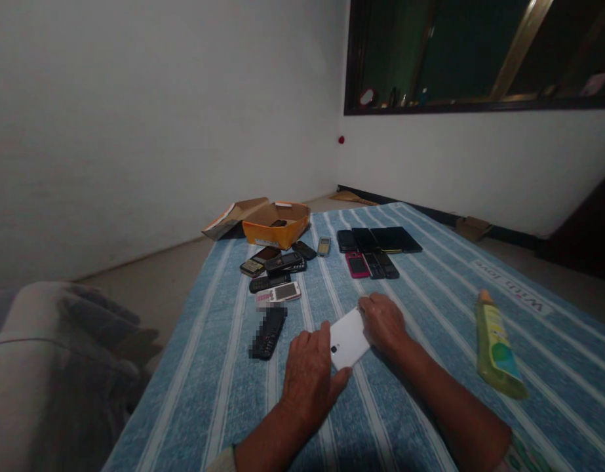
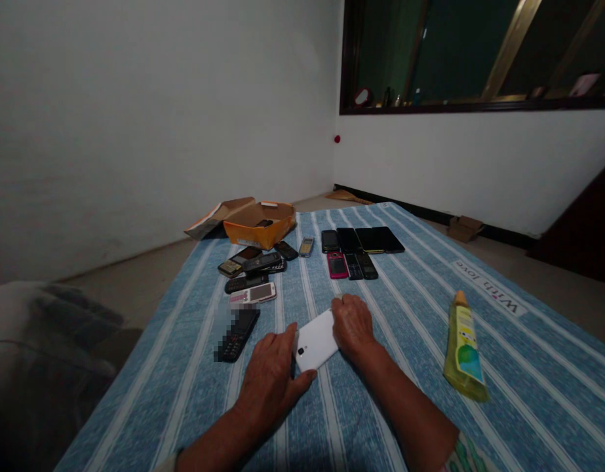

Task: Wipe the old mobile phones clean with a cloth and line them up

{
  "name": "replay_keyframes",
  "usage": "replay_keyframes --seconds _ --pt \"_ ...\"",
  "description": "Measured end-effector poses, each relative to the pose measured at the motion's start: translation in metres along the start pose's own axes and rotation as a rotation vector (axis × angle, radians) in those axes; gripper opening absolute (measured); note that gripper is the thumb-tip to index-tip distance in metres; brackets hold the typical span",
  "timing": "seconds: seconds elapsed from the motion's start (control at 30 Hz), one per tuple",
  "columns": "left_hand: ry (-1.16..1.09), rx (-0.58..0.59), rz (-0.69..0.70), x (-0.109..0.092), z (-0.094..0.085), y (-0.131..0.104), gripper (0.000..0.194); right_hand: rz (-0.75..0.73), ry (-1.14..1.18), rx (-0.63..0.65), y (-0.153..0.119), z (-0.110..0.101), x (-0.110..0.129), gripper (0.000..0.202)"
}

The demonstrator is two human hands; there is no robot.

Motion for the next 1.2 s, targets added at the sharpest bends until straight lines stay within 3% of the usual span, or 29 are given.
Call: replay_keyframes --seconds 0.2,0.73,0.97,1.2 --pt "-0.003 0.035 -0.011 0.001 0.002 -0.001 0.067 0.006 -0.030 0.006 0.004 0.002 0.005 0.026" --pt "-0.005 0.021 0.006 -0.002 0.001 -0.001 0.063 0.085 -0.065 -0.064 -0.043 0.012 -0.018 0.026" --pt "0.013 -0.011 0.025 -0.001 0.001 -0.002 0.060 0.067 -0.084 -0.098 -0.064 0.017 -0.010 0.034" --pt "0.000 0.033 0.017 -0.002 0.002 -0.001 0.061 0.112 -0.017 -0.058 -0.056 0.006 -0.021 0.025"
Point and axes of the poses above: each hand's wrist, its own y-axis towards the middle knuckle, its own z-axis out of the palm, x = y × z, the point moved 7 cm from there along y, towards the middle knuckle, and after that the axes turned 5 degrees about x, right-handed, at the moved point
